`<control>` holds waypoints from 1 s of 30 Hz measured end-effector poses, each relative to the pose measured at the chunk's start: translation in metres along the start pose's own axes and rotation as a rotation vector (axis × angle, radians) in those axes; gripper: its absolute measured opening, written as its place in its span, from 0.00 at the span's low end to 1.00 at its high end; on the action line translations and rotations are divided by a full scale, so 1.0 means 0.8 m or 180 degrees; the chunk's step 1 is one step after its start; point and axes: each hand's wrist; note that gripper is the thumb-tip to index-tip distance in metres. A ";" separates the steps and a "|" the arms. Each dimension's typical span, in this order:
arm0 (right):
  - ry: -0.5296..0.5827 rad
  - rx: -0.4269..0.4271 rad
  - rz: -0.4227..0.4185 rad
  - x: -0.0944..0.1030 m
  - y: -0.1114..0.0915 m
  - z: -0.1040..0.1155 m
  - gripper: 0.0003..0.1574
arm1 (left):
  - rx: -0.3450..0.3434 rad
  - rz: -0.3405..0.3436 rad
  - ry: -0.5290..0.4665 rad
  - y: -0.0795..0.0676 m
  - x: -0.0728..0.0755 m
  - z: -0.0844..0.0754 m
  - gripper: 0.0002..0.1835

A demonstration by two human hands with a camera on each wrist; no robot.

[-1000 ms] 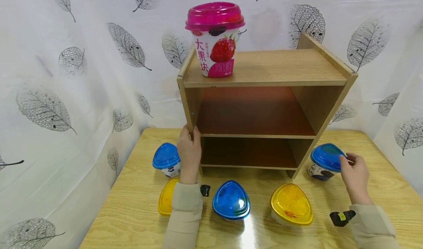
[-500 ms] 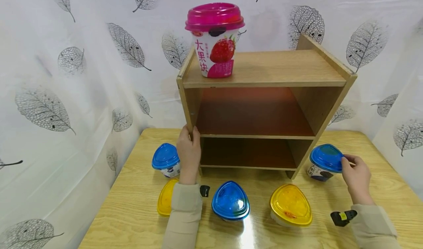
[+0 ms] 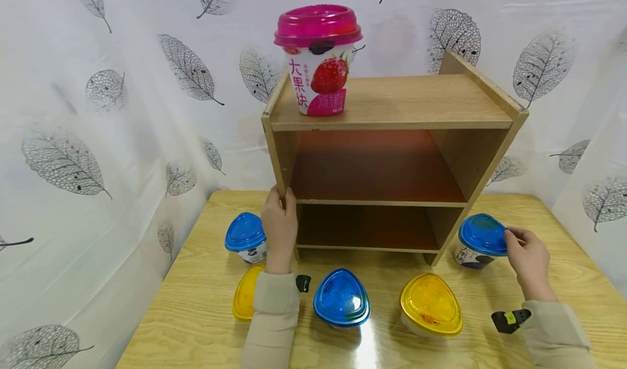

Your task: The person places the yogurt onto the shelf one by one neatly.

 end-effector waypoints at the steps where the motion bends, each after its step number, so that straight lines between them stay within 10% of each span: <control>1: 0.0011 0.0011 0.0017 0.002 -0.004 0.006 0.40 | 0.0000 0.0001 0.0000 0.000 0.000 0.001 0.16; 8: 0.0454 0.0054 0.0494 0.030 -0.061 0.082 0.48 | 0.0025 0.0036 -0.0024 -0.001 0.001 -0.002 0.17; 30: 0.1024 0.0636 0.1322 0.032 -0.102 0.095 0.47 | 0.0044 0.0060 0.0006 0.000 0.002 -0.003 0.16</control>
Point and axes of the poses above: each hand's wrist, its own y-axis towards the middle knuckle, its own x-axis out of the back of the hand, z = x × y, and after that the axes turned 6 degrees about -z, right-handed
